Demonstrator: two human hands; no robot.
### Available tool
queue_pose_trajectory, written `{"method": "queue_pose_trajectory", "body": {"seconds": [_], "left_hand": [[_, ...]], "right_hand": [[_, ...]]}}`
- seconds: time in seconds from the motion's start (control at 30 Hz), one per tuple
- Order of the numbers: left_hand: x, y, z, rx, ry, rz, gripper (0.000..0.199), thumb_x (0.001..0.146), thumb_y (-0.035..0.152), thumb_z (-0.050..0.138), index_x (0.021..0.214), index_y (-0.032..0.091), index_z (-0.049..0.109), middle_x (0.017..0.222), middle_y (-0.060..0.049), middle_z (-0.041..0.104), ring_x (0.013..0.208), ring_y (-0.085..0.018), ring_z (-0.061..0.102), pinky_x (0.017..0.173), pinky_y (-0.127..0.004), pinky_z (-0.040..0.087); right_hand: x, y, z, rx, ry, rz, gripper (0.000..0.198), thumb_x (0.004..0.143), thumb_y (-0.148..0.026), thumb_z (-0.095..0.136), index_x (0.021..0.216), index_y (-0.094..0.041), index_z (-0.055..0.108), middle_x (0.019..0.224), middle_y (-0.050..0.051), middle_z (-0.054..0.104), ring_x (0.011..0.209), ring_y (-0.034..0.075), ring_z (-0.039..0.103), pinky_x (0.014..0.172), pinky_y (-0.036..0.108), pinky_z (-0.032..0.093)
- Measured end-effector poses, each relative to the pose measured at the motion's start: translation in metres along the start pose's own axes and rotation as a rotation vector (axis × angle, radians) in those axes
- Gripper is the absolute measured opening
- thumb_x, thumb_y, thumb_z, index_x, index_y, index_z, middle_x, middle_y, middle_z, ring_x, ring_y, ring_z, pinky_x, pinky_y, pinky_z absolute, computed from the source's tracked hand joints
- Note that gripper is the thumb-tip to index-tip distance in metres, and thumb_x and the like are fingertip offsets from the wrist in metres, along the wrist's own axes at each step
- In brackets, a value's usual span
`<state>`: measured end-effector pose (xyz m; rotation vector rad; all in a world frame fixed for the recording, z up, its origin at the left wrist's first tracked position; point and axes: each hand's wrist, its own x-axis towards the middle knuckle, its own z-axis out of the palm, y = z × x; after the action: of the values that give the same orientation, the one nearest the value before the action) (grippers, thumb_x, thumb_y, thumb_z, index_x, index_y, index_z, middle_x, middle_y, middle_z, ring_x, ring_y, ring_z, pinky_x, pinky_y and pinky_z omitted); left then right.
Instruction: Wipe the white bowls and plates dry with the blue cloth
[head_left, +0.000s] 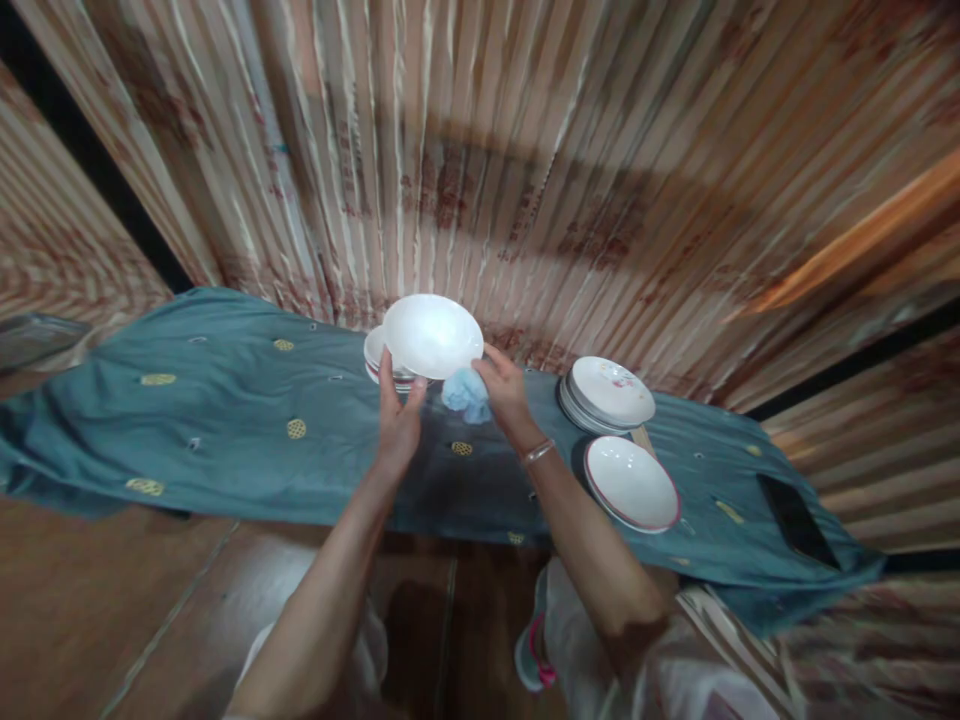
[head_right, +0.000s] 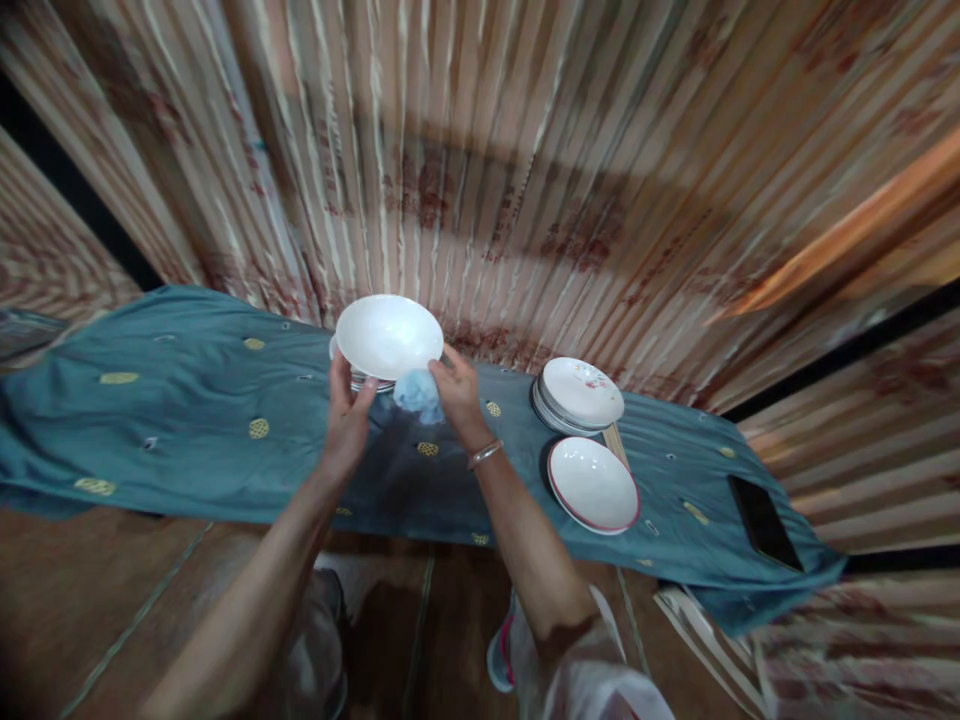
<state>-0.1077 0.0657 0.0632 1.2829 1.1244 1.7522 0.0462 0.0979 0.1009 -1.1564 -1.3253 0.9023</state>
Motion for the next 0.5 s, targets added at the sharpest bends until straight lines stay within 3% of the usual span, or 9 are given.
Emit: {"method": "queue_pose_trajectory", "body": {"seconds": [0.13,0.27,0.5], "left_hand": [[-0.039,0.002,0.018,-0.132,-0.086,-0.053,0.081,0.084,0.057,0.063,0.149,0.025,0.027,0.159,-0.013,0.039,0.145,-0.025,0.038,0.119,-0.041,0.032],[-0.074,-0.010,0.027,-0.164,-0.143,-0.237,0.075,0.083,0.058,0.063,0.142,0.027,0.028,0.138,-0.014,0.061,0.127,-0.026,0.059,0.111,-0.048,0.043],[-0.107,-0.019,0.029,-0.108,-0.210,-0.419,0.064,0.080,0.052,0.066,0.129,0.025,0.037,0.125,-0.011,0.068,0.118,-0.025,0.063,0.105,-0.045,0.046]], "right_hand": [[-0.056,0.011,-0.027,-0.024,0.082,0.092,0.043,0.084,-0.038,0.057,0.123,-0.022,0.067,0.097,0.003,0.074,0.084,0.020,0.068,0.073,0.030,0.057],[-0.100,0.038,-0.042,0.123,0.198,0.198,0.049,0.076,-0.043,0.062,0.117,-0.017,0.068,0.100,0.006,0.075,0.081,0.021,0.068,0.072,0.032,0.057],[-0.145,0.066,-0.052,0.297,0.378,0.295,0.048,0.064,-0.041,0.071,0.106,-0.016,0.073,0.091,0.006,0.078,0.073,0.020,0.067,0.070,0.032,0.055]]}}
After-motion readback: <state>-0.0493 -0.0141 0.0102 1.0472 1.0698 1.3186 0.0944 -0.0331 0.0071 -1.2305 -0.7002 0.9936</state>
